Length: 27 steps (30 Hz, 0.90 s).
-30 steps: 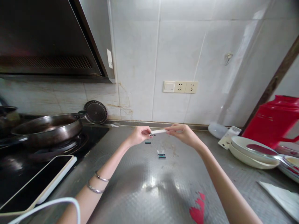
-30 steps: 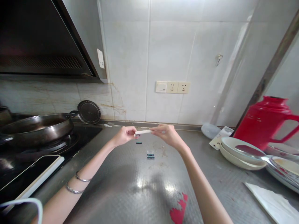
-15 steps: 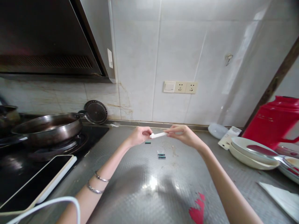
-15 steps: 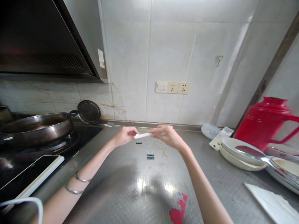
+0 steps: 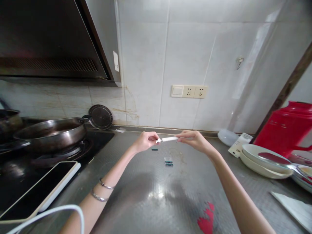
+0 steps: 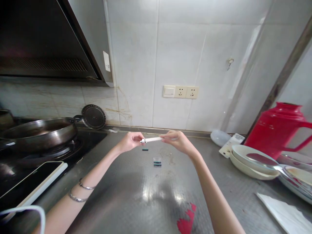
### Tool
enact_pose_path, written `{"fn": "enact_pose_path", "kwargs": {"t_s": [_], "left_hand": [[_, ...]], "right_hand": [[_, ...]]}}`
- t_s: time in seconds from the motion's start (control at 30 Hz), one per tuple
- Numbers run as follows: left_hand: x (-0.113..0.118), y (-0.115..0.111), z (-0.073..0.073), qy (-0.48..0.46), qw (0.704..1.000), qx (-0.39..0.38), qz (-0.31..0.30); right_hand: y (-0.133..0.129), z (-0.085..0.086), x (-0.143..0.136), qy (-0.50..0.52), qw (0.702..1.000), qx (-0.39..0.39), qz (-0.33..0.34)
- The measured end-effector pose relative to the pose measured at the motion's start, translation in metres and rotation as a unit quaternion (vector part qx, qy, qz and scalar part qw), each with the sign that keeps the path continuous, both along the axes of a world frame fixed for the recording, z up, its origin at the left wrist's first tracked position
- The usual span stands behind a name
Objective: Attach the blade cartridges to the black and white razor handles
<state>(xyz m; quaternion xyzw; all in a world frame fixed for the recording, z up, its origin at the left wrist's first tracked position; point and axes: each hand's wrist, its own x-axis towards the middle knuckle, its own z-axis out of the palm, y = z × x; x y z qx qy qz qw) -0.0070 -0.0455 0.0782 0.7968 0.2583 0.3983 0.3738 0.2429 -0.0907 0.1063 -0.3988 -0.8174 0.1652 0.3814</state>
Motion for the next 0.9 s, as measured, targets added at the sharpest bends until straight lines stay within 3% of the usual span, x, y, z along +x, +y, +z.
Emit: {"fn": "enact_pose_path", "kwargs": {"t_s": [0.1, 0.27, 0.4, 0.57, 0.7, 0.9], "left_hand": [[0.0004, -0.0013, 0.001, 0.001, 1.0, -0.009, -0.005], [0.0012, -0.003, 0.0024, -0.005, 1.0, -0.008, 0.004], [0.0013, -0.0017, 0.0009, 0.0, 1.0, -0.004, -0.006], [0.0012, -0.0013, -0.0004, 0.0, 1.0, -0.001, -0.006], [0.0021, -0.0029, -0.0004, 0.008, 1.0, -0.003, -0.009], [0.0044, -0.006, 0.0007, 0.001, 1.0, -0.006, -0.014]], "right_hand": [[0.0001, 0.0001, 0.001, -0.014, 1.0, -0.015, 0.021], [0.0006, 0.0, 0.0017, 0.006, 1.0, -0.005, -0.008], [0.0016, -0.0013, 0.0016, -0.014, 0.999, -0.025, 0.024], [0.0021, -0.0018, 0.002, 0.001, 1.0, -0.006, -0.013], [0.0021, -0.0014, 0.0026, -0.025, 0.999, -0.019, 0.019], [0.0, -0.0003, 0.0049, 0.001, 1.0, -0.006, -0.024]]}}
